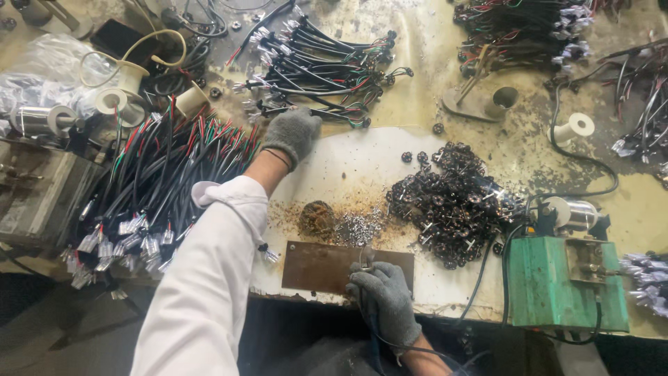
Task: The person uses a soldering iron to attach small black components to the ends of multi-colored wires. They repeatedly pick up a wire, apply heat and solder to the connection point, and place the finished unit on the table. The process is repeated for several wires throughout the clip.
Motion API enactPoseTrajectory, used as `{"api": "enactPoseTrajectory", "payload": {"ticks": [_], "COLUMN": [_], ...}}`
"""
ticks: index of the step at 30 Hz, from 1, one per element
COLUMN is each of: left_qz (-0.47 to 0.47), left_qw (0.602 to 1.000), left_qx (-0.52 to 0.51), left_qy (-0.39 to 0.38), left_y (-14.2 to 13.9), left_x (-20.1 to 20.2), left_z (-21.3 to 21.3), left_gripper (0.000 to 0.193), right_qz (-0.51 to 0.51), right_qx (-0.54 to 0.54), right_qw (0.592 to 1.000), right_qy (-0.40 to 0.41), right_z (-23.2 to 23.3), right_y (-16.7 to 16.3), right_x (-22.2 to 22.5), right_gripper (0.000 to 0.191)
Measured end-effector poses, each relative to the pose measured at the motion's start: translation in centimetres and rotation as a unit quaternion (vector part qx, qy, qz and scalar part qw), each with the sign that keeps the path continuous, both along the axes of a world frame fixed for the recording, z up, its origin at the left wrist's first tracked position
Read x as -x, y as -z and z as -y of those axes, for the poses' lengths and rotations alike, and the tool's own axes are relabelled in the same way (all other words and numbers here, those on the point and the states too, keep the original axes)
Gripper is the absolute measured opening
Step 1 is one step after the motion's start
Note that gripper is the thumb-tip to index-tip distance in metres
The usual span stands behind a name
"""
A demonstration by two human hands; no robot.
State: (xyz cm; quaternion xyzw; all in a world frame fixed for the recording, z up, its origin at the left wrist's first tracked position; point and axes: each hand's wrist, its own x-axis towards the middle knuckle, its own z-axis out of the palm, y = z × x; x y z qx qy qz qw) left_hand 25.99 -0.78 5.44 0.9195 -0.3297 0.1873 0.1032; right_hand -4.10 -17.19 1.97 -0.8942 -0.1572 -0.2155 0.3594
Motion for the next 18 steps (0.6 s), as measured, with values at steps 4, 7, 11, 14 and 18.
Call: {"api": "enactPoseTrajectory", "payload": {"ticks": [4,7,11,14,18], "left_qz": [0.004,0.011,0.011,-0.005,0.001], "left_qw": [0.998,0.996,0.995,0.993,0.991], "left_qx": [0.054,0.08,0.082,0.083,0.09], "left_qy": [-0.031,-0.046,-0.062,-0.083,-0.101], "left_y": [0.1,-0.6,-1.7,-2.0,-1.9], "left_x": [-0.9,-1.3,-1.6,-1.9,-2.0], "left_z": [1.3,1.9,2.7,3.2,3.5], "left_gripper": [0.009,0.009,0.008,0.008,0.009], "right_qz": [0.0,-0.021,-0.047,-0.039,-0.034], "right_qx": [-0.023,-0.038,-0.016,-0.027,-0.028], "right_qw": [1.0,0.999,0.999,0.998,0.999], "right_qy": [-0.001,0.001,-0.016,-0.031,-0.025], "right_z": [0.1,-0.1,-0.6,-0.9,-0.9], "right_y": [0.1,0.0,-0.4,-0.4,0.0], "right_x": [0.0,-0.1,-0.2,-0.6,-1.0], "right_gripper": [0.025,0.02,0.017,0.015,0.017]}}
